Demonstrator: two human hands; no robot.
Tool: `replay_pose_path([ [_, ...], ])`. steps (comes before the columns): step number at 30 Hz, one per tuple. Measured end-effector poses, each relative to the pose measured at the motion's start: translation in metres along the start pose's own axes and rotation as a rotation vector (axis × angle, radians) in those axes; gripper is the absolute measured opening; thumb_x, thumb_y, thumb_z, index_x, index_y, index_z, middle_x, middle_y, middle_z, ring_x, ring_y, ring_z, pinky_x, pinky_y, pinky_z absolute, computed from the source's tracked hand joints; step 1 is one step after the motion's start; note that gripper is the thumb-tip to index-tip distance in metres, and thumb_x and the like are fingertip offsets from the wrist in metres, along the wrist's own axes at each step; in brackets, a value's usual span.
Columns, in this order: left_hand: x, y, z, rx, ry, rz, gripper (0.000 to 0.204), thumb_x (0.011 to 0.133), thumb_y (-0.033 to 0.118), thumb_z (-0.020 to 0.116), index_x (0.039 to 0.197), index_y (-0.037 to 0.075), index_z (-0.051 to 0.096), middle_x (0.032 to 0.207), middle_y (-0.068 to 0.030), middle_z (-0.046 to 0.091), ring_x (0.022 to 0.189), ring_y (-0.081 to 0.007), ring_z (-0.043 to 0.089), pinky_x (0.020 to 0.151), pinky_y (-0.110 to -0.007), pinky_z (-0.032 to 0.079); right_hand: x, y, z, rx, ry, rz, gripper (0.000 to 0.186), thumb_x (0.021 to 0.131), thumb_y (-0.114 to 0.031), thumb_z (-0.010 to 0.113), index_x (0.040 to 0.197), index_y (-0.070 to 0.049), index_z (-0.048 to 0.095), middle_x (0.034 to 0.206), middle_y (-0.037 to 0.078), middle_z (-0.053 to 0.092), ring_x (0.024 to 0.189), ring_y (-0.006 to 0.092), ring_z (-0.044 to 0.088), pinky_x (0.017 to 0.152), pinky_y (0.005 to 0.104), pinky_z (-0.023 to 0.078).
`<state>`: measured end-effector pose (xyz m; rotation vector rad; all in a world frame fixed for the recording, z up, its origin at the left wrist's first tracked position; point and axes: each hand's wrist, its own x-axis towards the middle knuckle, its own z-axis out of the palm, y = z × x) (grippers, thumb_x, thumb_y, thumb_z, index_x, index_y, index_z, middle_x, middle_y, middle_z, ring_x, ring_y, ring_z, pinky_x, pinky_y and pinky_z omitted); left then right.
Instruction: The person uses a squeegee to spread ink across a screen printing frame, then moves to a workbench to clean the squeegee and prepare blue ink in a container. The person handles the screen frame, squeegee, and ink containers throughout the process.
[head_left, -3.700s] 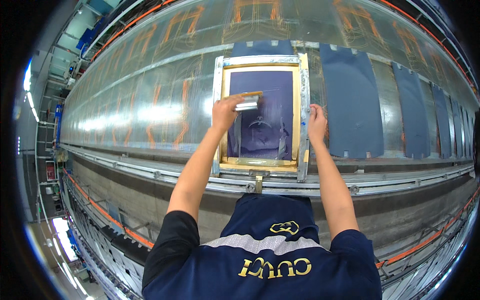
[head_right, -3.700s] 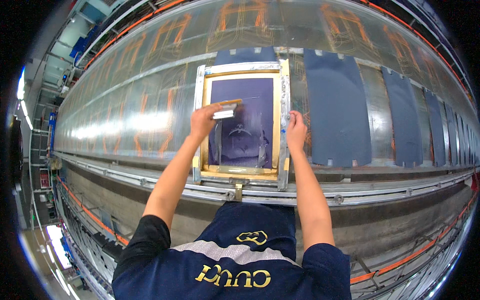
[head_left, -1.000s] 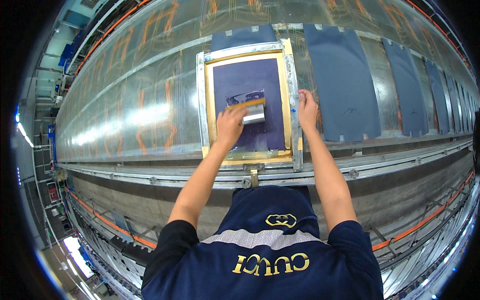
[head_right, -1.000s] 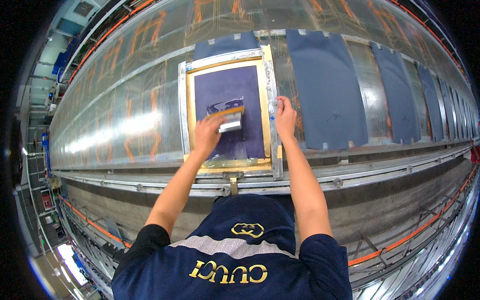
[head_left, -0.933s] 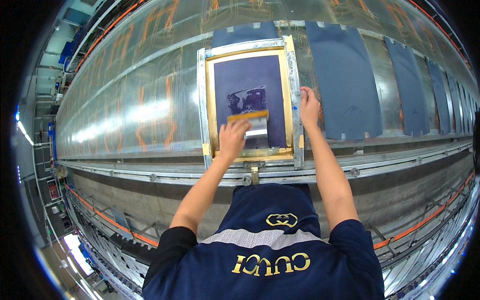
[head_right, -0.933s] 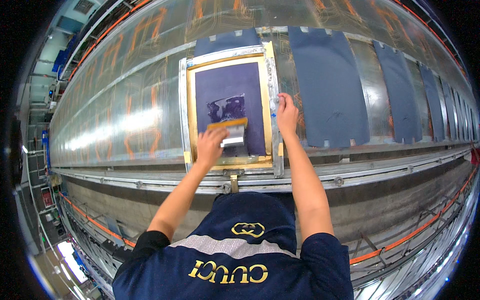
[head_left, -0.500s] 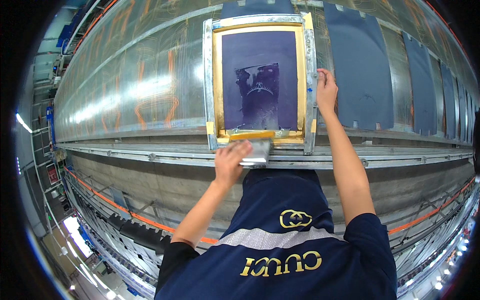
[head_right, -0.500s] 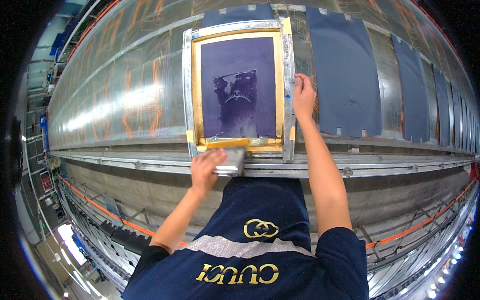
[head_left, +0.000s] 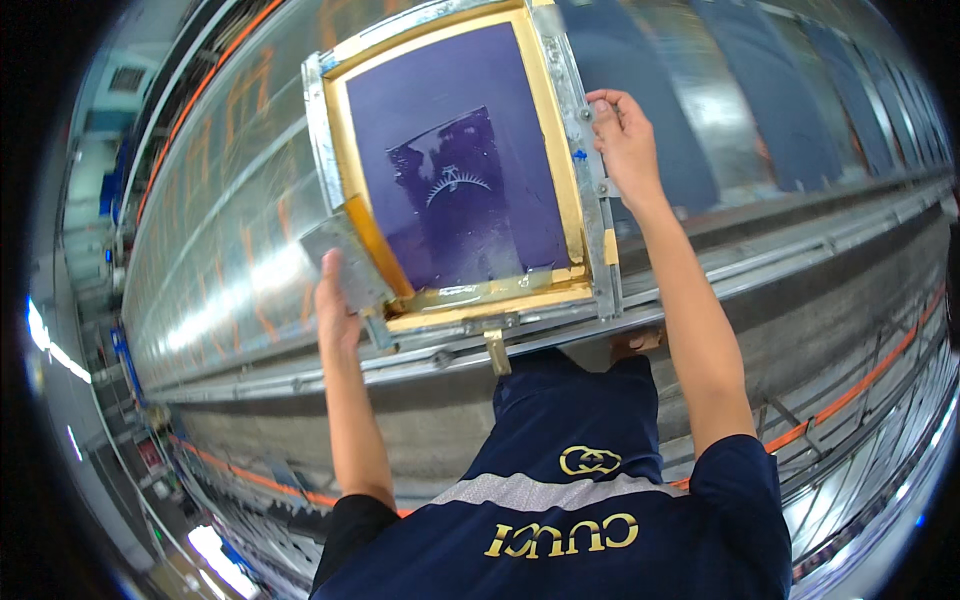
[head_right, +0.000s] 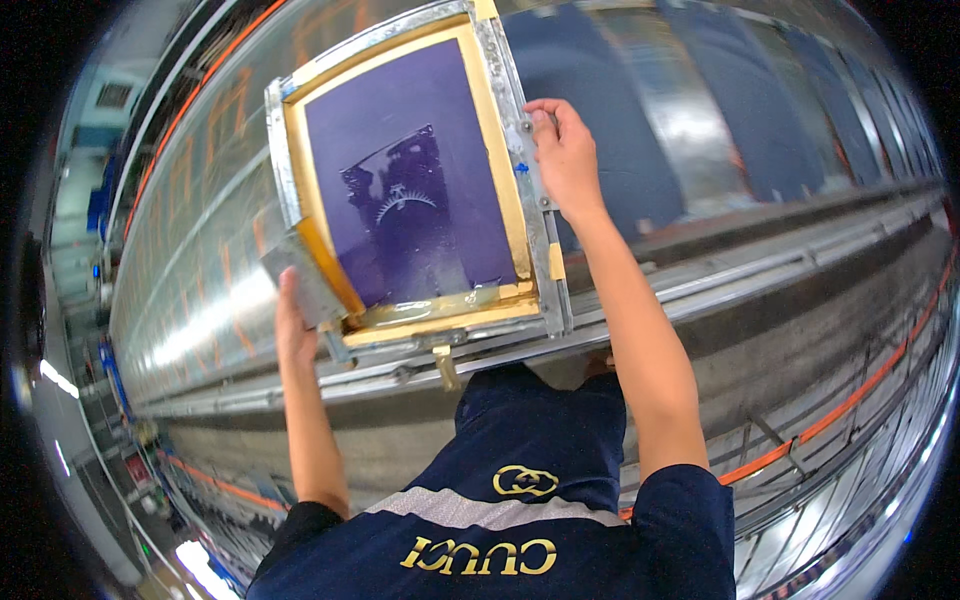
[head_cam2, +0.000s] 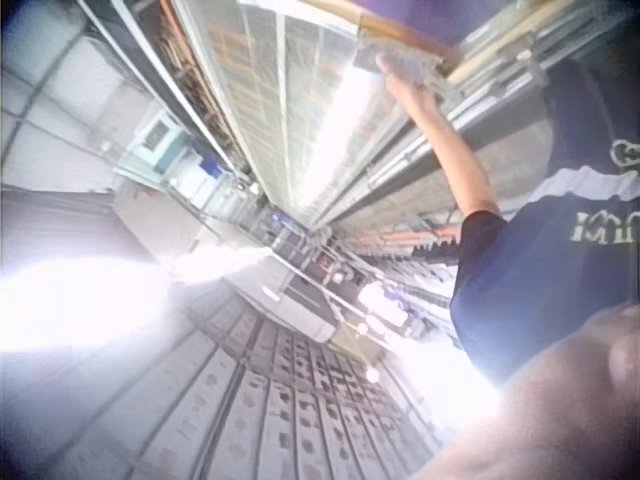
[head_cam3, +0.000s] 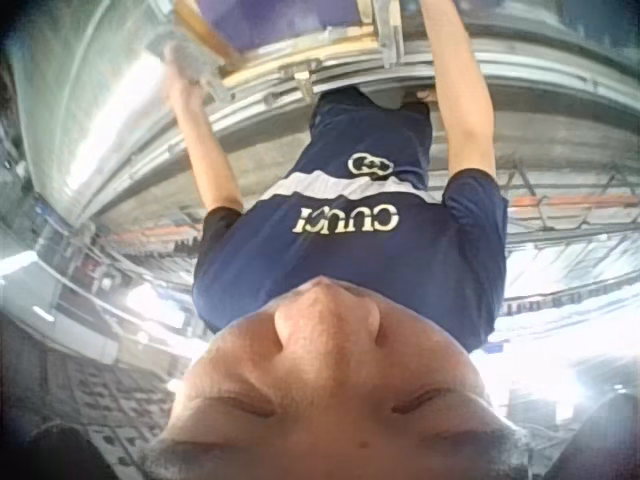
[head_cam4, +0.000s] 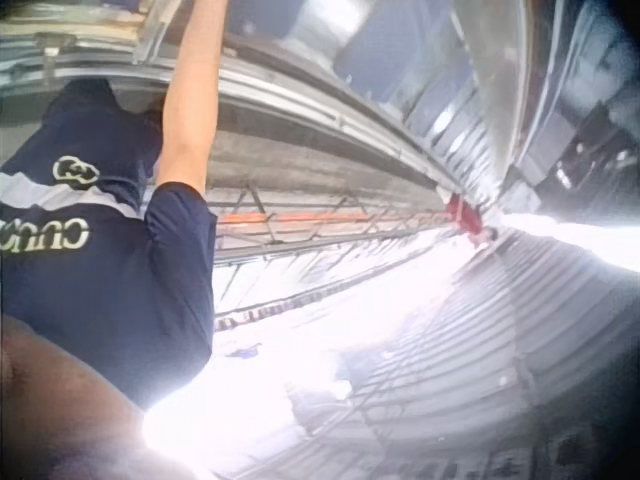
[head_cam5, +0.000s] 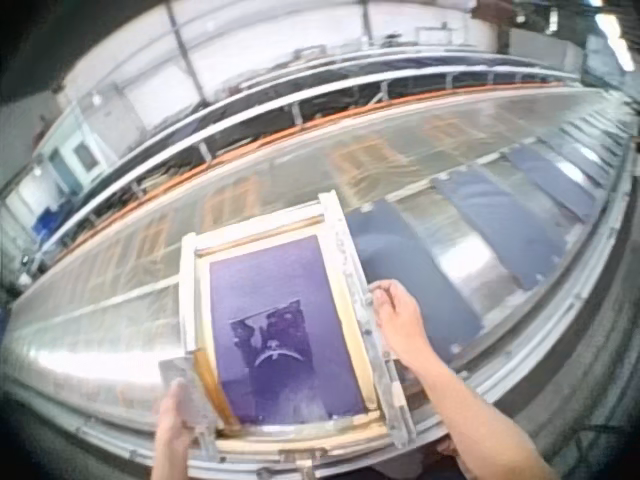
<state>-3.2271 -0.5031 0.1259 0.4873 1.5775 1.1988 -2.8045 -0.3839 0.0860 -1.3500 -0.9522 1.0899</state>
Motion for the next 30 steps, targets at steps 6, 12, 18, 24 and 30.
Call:
replay_pose_path([
  [6,-0.054,0.065,0.092,0.021,-0.253,0.164,0.062,0.102,0.046,0.064,0.148,0.006,0.053,0.142,-0.0055,0.061,0.127,-0.0213,0.059,0.108,-0.041,0.048,-0.081,-0.099,-0.164,0.174,0.196,0.026,0.029,0.098,-0.020,0.068,0.124,-0.010,0.061,0.100,-0.001,0.062,0.075,0.0074,0.051,0.068,0.0263,0.045],
  [12,-0.056,0.117,0.154,-0.061,-0.480,0.032,0.061,0.104,0.046,0.060,0.144,0.000,0.053,0.142,-0.0116,0.061,0.126,-0.0248,0.061,0.106,-0.041,0.050,-0.150,-0.245,-0.182,0.014,0.394,0.056,0.029,0.101,-0.022,0.066,0.127,-0.010,0.060,0.092,-0.003,0.052,0.072,0.0065,0.047,0.067,0.0251,0.040],
  [18,-0.022,0.111,0.216,-0.012,-0.739,0.062,0.062,0.102,0.047,0.064,0.139,-0.002,0.057,0.135,-0.0110,0.064,0.121,-0.0230,0.064,0.104,-0.039,0.051,-0.199,-0.235,-0.181,0.126,0.621,-0.055,0.024,0.105,-0.013,0.059,0.129,-0.010,0.059,0.081,-0.008,0.043,0.064,0.0023,0.039,0.054,0.0205,0.033],
  [24,-0.001,0.148,0.297,-0.084,-1.242,-0.026,0.052,0.103,0.041,0.063,0.134,-0.001,0.060,0.122,-0.0110,0.070,0.110,-0.0228,0.069,0.095,-0.041,0.055,-0.223,-0.228,-0.184,0.047,0.813,-0.119,0.024,0.102,-0.018,0.065,0.125,-0.012,0.063,0.081,-0.007,0.048,0.065,0.0026,0.040,0.055,0.0212,0.034],
  [30,-0.094,0.246,0.481,0.237,-1.377,-0.265,0.054,0.101,0.044,0.066,0.129,-0.003,0.061,0.115,-0.0108,0.072,0.101,-0.0207,0.071,0.087,-0.036,0.056,-0.257,-0.330,-0.248,0.174,1.185,-0.083,0.026,0.102,-0.016,0.064,0.126,-0.006,0.063,0.082,-0.005,0.050,0.067,0.0055,0.045,0.058,0.0224,0.038],
])
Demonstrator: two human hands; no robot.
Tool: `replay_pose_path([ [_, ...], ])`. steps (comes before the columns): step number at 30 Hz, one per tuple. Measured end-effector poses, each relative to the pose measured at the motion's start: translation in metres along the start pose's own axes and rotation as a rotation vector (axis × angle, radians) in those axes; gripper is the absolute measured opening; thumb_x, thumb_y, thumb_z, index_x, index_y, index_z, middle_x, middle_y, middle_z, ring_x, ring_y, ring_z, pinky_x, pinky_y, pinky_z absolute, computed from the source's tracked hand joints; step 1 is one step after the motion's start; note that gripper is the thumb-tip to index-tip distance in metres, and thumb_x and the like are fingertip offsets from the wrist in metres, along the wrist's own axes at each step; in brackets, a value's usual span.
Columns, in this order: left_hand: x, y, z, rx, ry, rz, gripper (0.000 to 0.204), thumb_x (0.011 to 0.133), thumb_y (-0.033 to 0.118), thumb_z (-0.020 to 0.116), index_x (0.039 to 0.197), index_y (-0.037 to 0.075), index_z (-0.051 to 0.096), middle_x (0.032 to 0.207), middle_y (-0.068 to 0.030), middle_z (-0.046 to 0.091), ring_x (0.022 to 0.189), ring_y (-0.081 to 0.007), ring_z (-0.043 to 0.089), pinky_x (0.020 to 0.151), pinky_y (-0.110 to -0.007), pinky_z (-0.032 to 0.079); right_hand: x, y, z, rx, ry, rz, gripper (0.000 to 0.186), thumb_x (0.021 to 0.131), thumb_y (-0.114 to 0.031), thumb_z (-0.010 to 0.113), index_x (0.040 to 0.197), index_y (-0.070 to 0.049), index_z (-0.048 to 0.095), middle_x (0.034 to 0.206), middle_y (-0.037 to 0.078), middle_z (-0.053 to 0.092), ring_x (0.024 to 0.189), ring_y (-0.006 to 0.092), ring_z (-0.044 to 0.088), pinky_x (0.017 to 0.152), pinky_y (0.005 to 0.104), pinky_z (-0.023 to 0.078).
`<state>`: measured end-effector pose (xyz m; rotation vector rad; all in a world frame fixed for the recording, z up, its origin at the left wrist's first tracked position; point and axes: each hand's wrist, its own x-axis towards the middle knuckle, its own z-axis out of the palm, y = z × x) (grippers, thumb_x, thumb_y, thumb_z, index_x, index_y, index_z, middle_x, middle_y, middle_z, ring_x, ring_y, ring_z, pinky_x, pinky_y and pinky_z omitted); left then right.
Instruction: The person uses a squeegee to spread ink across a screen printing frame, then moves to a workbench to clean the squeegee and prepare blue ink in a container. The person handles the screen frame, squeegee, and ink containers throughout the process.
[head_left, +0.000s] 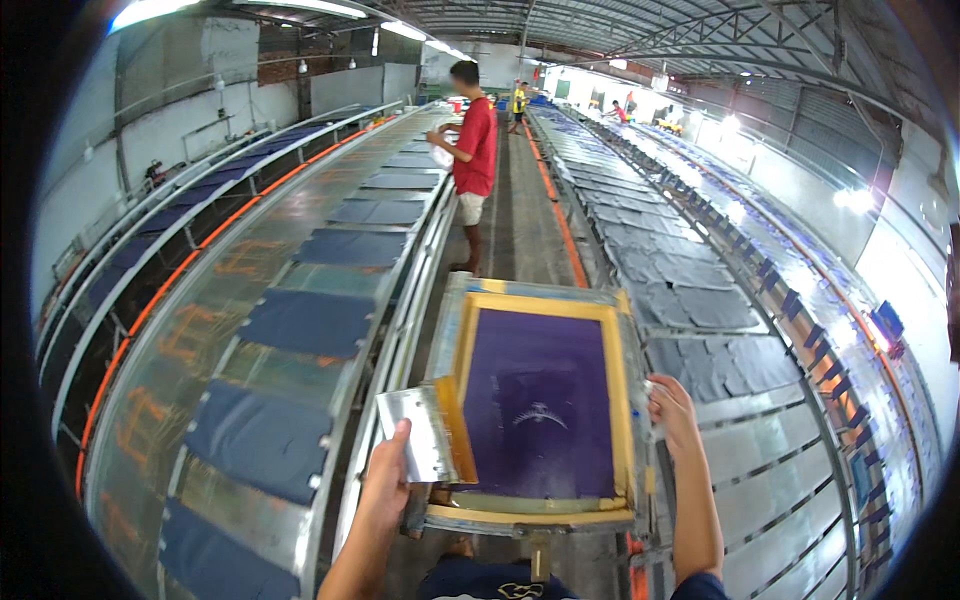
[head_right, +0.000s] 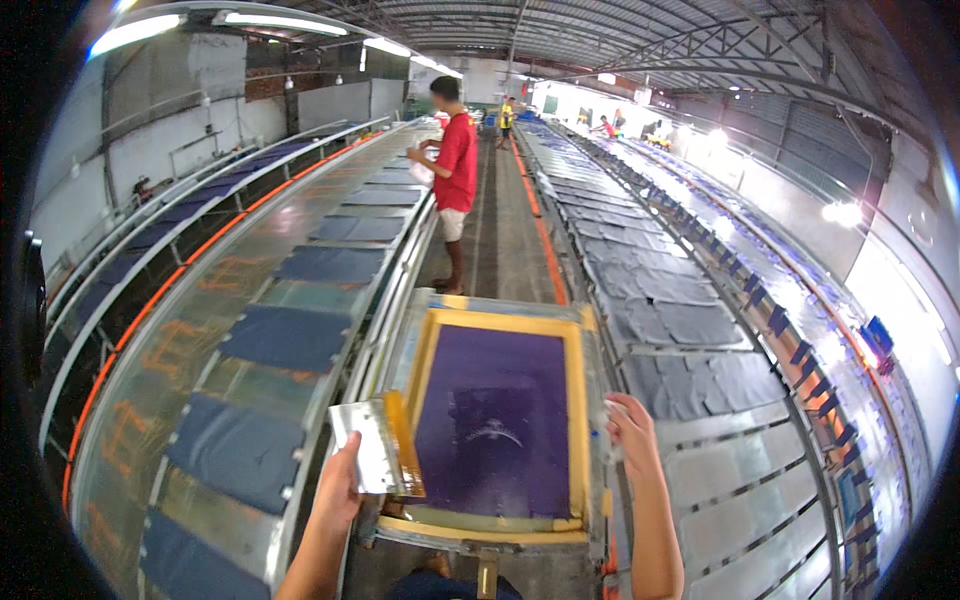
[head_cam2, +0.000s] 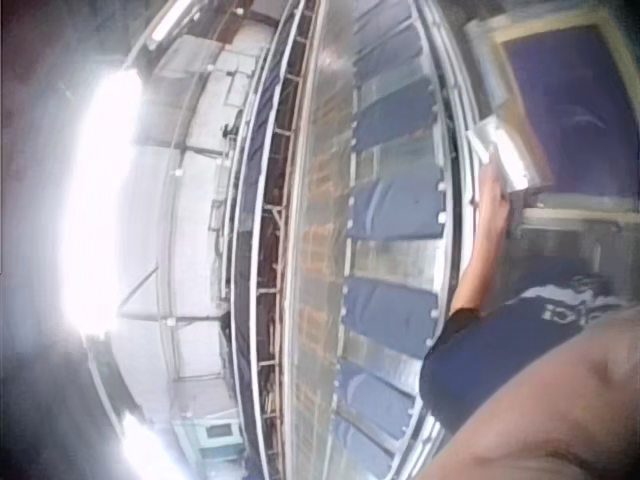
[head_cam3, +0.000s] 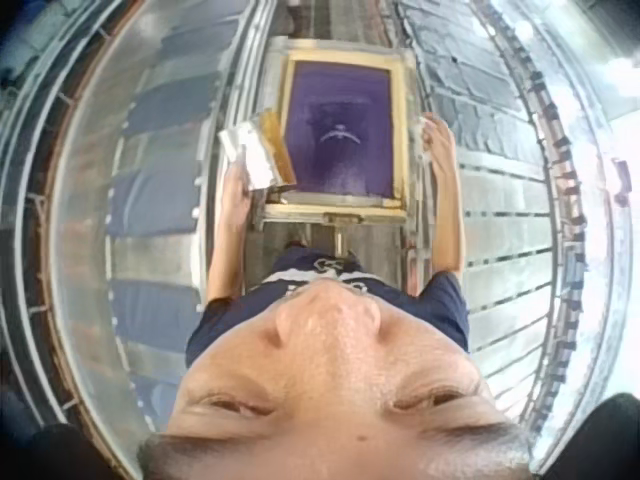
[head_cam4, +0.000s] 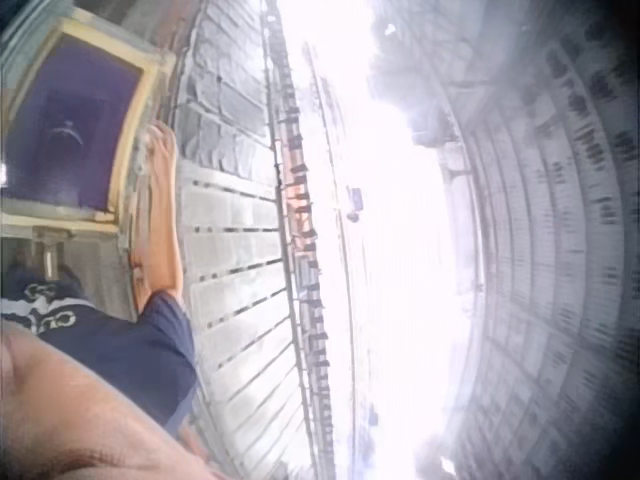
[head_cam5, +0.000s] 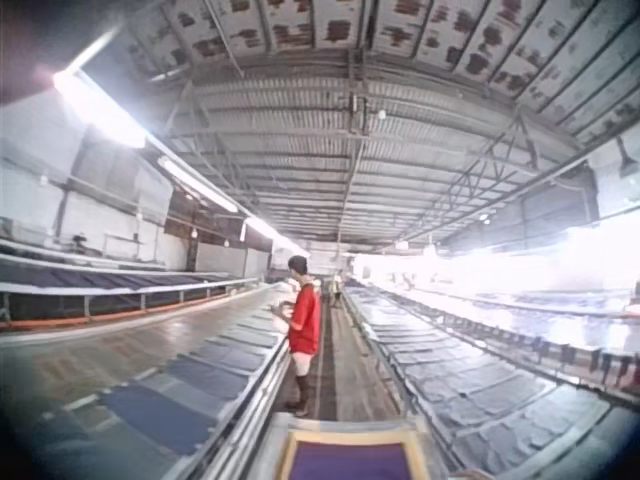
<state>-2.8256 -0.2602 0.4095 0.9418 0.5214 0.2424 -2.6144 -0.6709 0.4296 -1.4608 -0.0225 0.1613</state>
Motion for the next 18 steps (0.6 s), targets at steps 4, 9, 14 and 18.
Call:
replay_pose_path([
  [4,0.183,-0.057,0.177,0.067,-0.261,-0.307,0.056,0.099,0.042,0.071,0.126,-0.007,0.063,0.115,-0.0135,0.073,0.102,-0.0215,0.072,0.090,-0.038,0.057,0.087,0.005,-0.170,0.259,0.329,-0.028,0.030,0.102,-0.021,0.065,0.127,-0.006,0.062,0.086,-0.003,0.055,0.068,0.0074,0.048,0.058,0.0219,0.037],
  [9,0.375,-0.105,0.312,0.028,-0.514,-0.504,0.059,0.098,0.043,0.072,0.126,-0.008,0.064,0.116,-0.0154,0.073,0.102,-0.0214,0.072,0.088,-0.036,0.058,0.187,0.066,-0.270,0.443,0.638,0.004,0.034,0.102,-0.038,0.063,0.120,-0.011,0.058,0.090,0.004,0.062,0.066,0.0092,0.054,0.054,0.0219,0.039],
  [14,0.548,-0.130,0.428,0.046,-0.549,-0.569,0.061,0.094,0.046,0.076,0.124,-0.005,0.065,0.113,-0.0129,0.073,0.098,-0.0197,0.072,0.085,-0.035,0.058,0.379,0.068,-0.307,0.462,0.700,-0.148,0.024,0.101,-0.040,0.063,0.102,-0.019,0.052,0.088,0.007,0.059,0.059,0.0091,0.049,0.047,0.0232,0.037],
  [18,0.678,-0.119,0.481,0.068,-0.407,-0.537,0.056,0.096,0.044,0.074,0.126,-0.003,0.065,0.116,-0.0115,0.073,0.103,-0.0189,0.071,0.089,-0.034,0.056,0.568,0.034,-0.287,0.372,0.704,-0.046,0.035,0.098,-0.050,0.066,0.095,-0.020,0.048,0.086,0.007,0.059,0.057,0.0081,0.047,0.047,0.0227,0.036],
])
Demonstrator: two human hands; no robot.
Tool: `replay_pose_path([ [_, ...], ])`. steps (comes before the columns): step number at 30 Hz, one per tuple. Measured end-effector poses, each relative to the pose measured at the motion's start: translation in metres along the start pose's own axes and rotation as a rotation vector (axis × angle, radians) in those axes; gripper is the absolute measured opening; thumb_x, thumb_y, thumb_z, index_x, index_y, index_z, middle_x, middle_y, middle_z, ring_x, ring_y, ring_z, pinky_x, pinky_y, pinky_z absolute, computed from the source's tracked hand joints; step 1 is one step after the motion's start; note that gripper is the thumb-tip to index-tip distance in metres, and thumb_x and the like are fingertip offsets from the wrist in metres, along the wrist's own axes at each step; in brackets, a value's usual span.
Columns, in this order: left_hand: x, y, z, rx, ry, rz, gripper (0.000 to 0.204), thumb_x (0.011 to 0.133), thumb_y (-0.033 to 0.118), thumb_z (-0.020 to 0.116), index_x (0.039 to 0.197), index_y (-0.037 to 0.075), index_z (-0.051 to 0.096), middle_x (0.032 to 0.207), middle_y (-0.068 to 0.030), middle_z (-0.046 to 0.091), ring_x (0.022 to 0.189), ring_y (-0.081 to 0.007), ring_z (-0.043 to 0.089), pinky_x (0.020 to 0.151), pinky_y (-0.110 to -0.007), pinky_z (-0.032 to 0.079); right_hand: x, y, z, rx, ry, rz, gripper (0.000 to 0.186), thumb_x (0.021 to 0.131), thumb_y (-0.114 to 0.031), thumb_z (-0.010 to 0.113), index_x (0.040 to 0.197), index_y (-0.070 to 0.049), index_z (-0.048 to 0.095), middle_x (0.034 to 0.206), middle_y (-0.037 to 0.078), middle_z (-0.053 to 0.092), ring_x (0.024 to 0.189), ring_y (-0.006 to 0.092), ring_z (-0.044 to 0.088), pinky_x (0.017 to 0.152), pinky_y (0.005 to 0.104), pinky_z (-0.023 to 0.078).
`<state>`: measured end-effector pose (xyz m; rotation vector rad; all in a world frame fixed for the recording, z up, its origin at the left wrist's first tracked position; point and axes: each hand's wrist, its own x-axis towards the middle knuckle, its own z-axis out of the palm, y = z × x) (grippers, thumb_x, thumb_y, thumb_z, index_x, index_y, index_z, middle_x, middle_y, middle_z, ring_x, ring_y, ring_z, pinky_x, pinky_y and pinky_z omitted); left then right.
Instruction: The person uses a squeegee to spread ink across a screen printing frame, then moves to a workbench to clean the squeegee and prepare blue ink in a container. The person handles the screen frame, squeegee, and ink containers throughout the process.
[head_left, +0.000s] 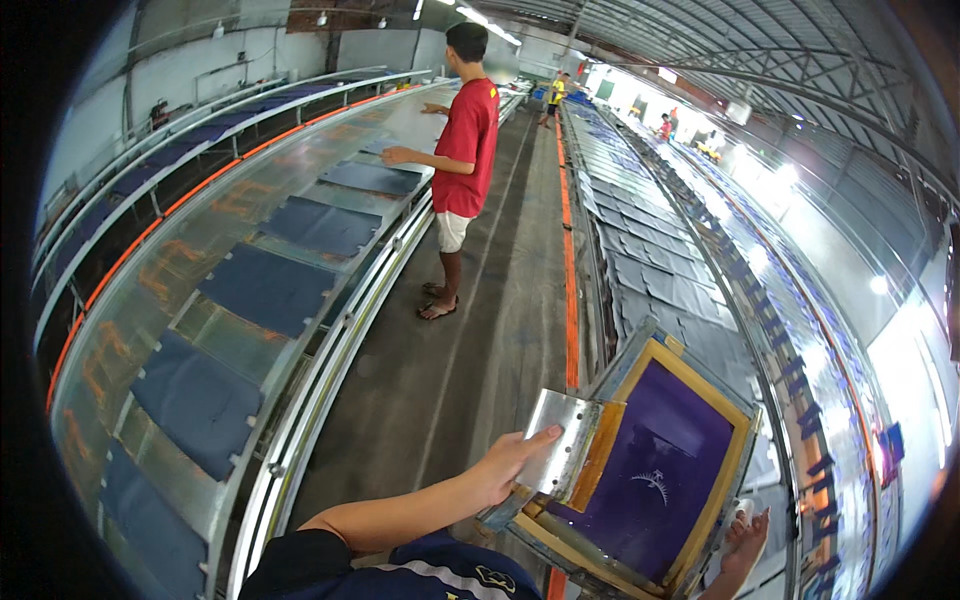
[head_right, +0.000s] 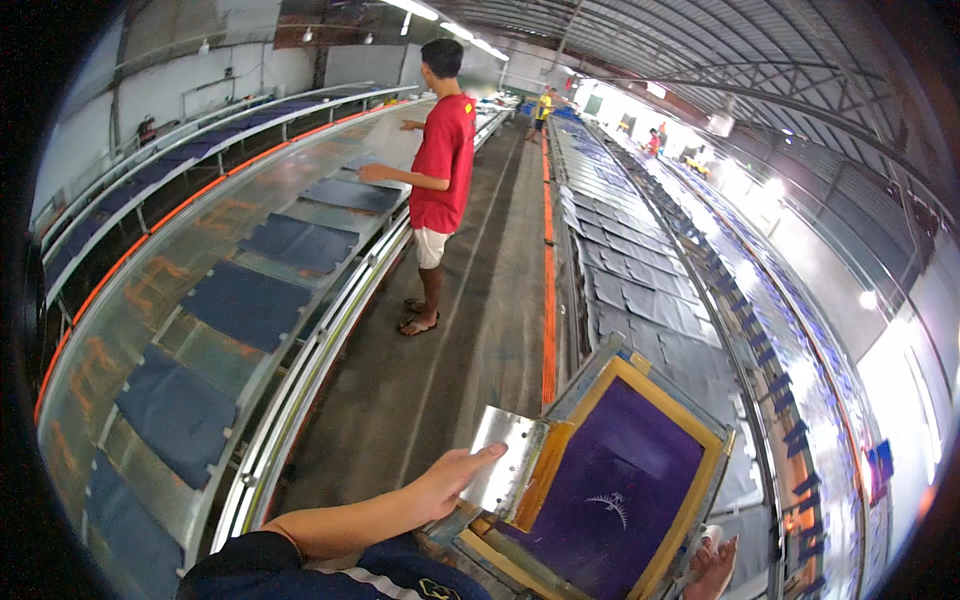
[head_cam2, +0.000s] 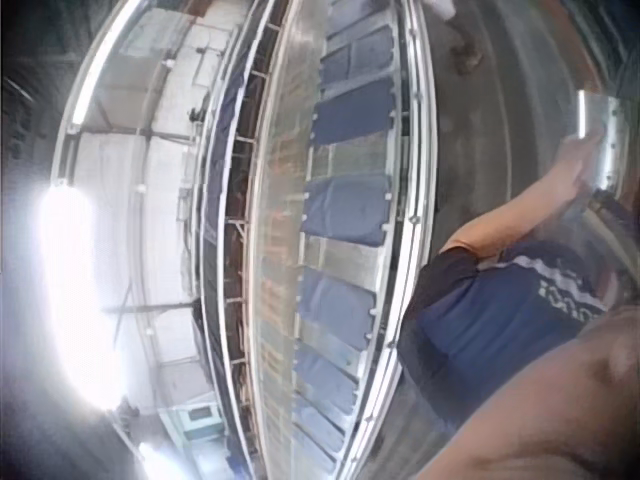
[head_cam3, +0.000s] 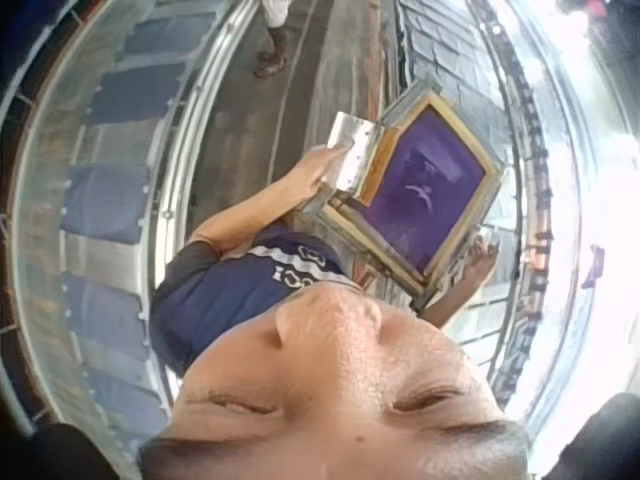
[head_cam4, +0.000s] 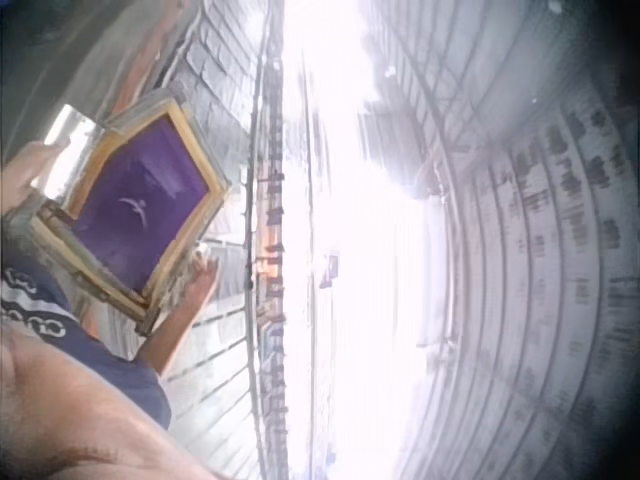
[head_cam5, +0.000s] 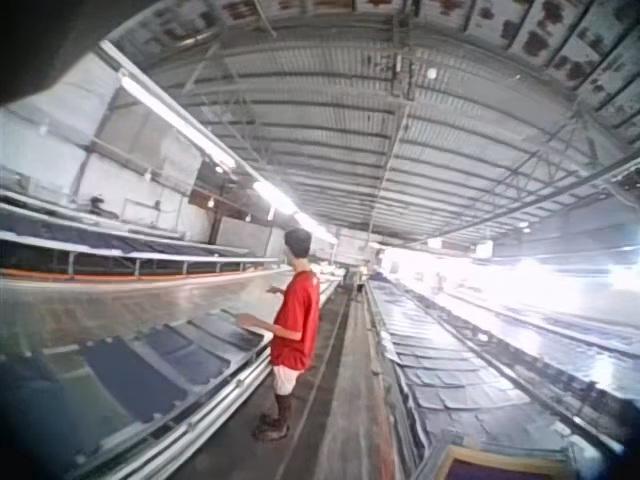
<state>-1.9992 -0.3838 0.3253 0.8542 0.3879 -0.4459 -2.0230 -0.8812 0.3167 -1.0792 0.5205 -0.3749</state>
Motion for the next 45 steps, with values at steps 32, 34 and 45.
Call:
replay_pose_path([
  [32,0.991,0.777,-0.063,0.148,0.086,0.201,0.074,0.087,0.057,0.078,0.128,-0.003,0.063,0.112,-0.0147,0.071,0.104,-0.0202,0.068,0.092,-0.037,0.053,0.877,0.196,0.902,0.012,-0.092,-0.095,0.031,0.100,-0.043,0.064,0.111,-0.016,0.054,0.089,0.005,0.060,0.056,0.0078,0.046,0.048,0.0231,0.036],
  [34,1.028,0.838,-0.067,0.107,0.153,0.168,0.066,0.090,0.053,0.077,0.124,-0.002,0.065,0.111,-0.0139,0.071,0.102,-0.0194,0.068,0.089,-0.036,0.053,0.925,0.202,0.985,-0.044,-0.084,-0.035,0.035,0.099,-0.045,0.065,0.113,-0.015,0.054,0.091,0.006,0.061,0.058,0.0089,0.047,0.050,0.0243,0.037],
  [45,1.368,1.153,-0.197,0.013,0.187,0.336,0.056,0.096,0.048,0.072,0.123,-0.001,0.067,0.116,-0.0116,0.071,0.109,-0.0198,0.065,0.094,-0.038,0.050,1.206,0.353,1.419,-0.002,-0.229,0.064,0.029,0.102,-0.048,0.061,0.104,-0.020,0.055,0.082,0.004,0.060,0.057,0.0083,0.044,0.050,0.0251,0.035],
])
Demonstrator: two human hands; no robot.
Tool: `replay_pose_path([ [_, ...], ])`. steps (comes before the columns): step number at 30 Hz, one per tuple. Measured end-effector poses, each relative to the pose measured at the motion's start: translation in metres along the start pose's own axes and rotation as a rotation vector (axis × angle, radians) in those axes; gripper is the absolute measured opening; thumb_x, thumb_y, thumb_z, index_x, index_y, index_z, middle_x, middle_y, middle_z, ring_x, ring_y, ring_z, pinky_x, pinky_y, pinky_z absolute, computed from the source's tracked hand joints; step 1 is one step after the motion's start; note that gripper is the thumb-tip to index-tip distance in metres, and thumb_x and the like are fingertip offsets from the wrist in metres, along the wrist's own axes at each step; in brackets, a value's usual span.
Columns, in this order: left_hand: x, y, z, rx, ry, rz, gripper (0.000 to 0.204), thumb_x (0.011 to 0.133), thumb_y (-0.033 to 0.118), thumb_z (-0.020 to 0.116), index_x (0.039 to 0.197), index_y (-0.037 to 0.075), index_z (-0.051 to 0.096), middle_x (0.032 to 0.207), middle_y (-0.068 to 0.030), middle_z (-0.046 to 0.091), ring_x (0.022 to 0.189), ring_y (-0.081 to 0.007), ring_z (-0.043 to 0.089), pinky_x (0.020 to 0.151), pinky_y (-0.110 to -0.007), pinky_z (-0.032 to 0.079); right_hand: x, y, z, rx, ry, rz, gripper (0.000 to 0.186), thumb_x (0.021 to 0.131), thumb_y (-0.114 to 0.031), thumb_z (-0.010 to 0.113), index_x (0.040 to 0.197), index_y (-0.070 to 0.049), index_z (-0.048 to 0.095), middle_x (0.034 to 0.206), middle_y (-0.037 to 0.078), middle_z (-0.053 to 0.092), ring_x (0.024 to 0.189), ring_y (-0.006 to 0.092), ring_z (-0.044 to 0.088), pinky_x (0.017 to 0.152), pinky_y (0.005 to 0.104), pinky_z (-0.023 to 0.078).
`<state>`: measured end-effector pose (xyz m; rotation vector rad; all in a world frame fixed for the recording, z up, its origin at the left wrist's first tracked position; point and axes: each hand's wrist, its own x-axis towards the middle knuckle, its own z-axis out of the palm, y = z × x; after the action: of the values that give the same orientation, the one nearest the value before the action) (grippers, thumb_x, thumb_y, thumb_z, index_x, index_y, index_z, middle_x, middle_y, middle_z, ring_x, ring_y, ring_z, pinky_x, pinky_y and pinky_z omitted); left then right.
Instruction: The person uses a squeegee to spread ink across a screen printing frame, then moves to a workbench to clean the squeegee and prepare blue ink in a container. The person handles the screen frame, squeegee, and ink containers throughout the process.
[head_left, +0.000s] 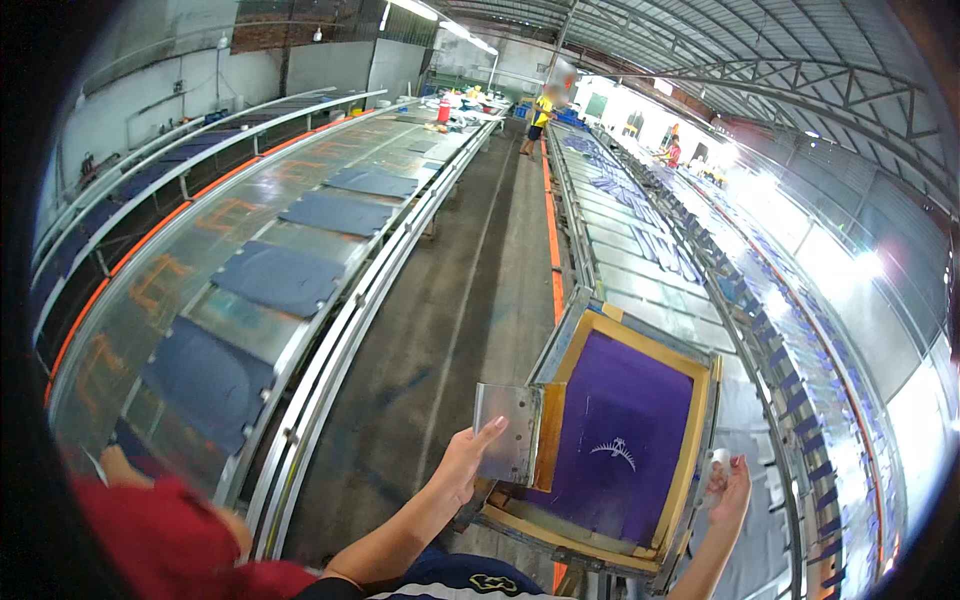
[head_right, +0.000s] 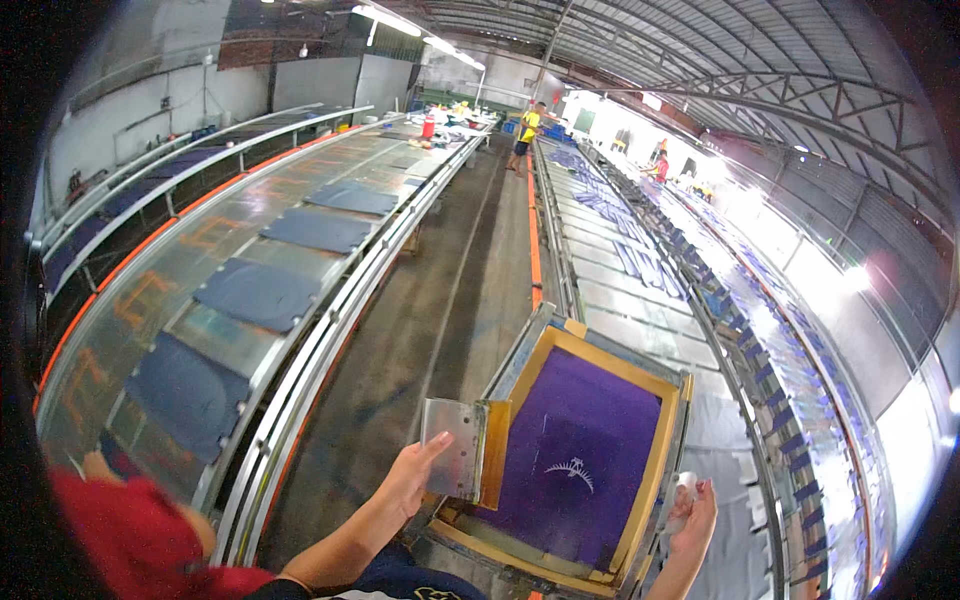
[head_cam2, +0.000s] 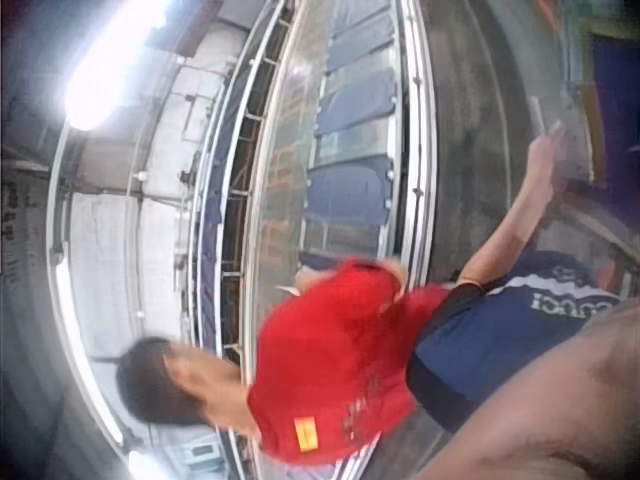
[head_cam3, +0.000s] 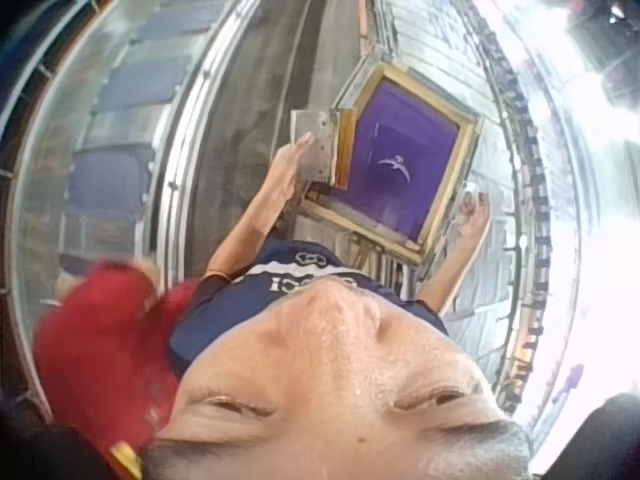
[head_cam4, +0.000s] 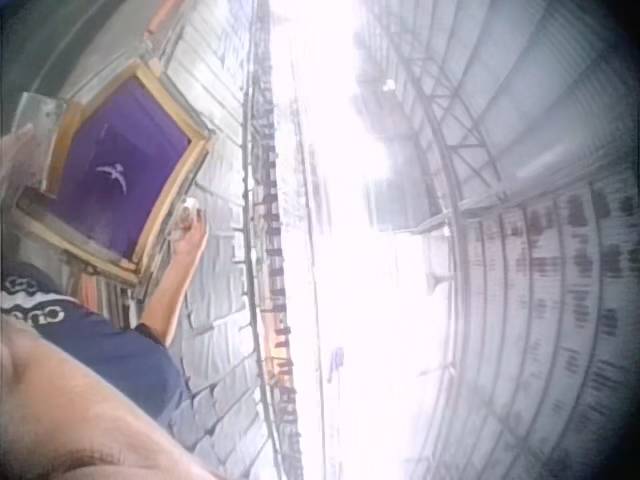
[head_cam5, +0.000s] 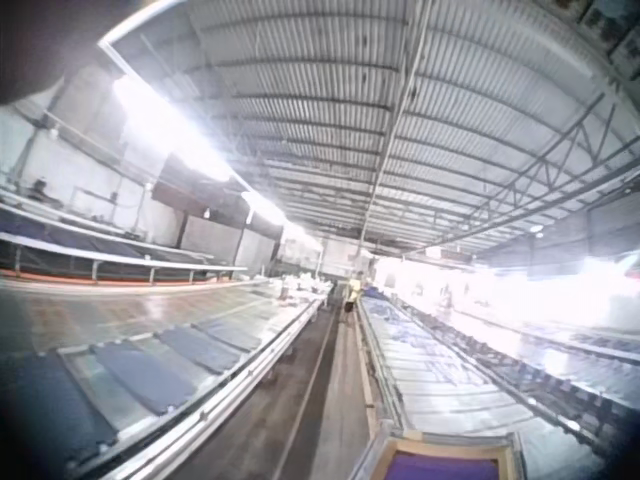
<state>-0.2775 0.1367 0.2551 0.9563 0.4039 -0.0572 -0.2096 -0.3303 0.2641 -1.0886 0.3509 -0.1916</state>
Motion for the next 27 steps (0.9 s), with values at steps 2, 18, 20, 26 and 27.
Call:
replay_pose_path([
  [2,0.066,0.029,0.007,0.038,-0.038,-0.067,0.056,0.095,0.050,0.074,0.121,0.000,0.068,0.112,-0.0102,0.072,0.102,-0.0183,0.067,0.087,-0.036,0.052,0.043,0.003,0.029,-0.016,0.075,-0.018,0.028,0.103,-0.049,0.060,0.104,-0.021,0.054,0.079,0.004,0.058,0.056,0.0079,0.044,0.050,0.0248,0.034],
  [18,0.681,0.269,0.068,0.131,-0.167,-0.188,0.051,0.096,0.044,0.074,0.119,-0.001,0.067,0.110,-0.0091,0.071,0.099,-0.0172,0.068,0.086,-0.034,0.054,0.549,0.102,0.352,0.115,0.186,-0.041,0.031,0.101,-0.050,0.062,0.099,-0.020,0.052,0.082,0.009,0.064,0.052,0.0092,0.046,0.047,0.0252,0.038],
  [20,0.753,0.314,0.059,0.068,-0.111,-0.146,0.047,0.098,0.041,0.072,0.118,-0.001,0.067,0.110,-0.0087,0.072,0.099,-0.0173,0.068,0.087,-0.035,0.054,0.633,0.107,0.443,0.077,0.124,-0.005,0.031,0.101,-0.048,0.062,0.099,-0.019,0.052,0.081,0.008,0.062,0.054,0.0095,0.046,0.050,0.0254,0.039],
  [26,0.956,0.416,0.009,-0.036,0.064,-0.003,0.044,0.101,0.037,0.069,0.123,-0.001,0.065,0.111,-0.0090,0.071,0.100,-0.0171,0.068,0.090,-0.035,0.054,0.865,0.178,0.672,0.017,-0.201,0.118,0.029,0.102,-0.046,0.062,0.101,-0.020,0.052,0.083,0.006,0.059,0.056,0.0101,0.043,0.053,0.0265,0.035],
  [27,1.000,0.441,0.006,-0.062,0.058,0.032,0.044,0.100,0.037,0.070,0.122,-0.001,0.065,0.112,-0.0092,0.071,0.100,-0.0170,0.068,0.090,-0.035,0.054,0.906,0.192,0.711,0.028,-0.181,0.110,0.028,0.103,-0.046,0.061,0.102,-0.020,0.051,0.083,0.006,0.060,0.056,0.0100,0.043,0.054,0.0263,0.034],
])
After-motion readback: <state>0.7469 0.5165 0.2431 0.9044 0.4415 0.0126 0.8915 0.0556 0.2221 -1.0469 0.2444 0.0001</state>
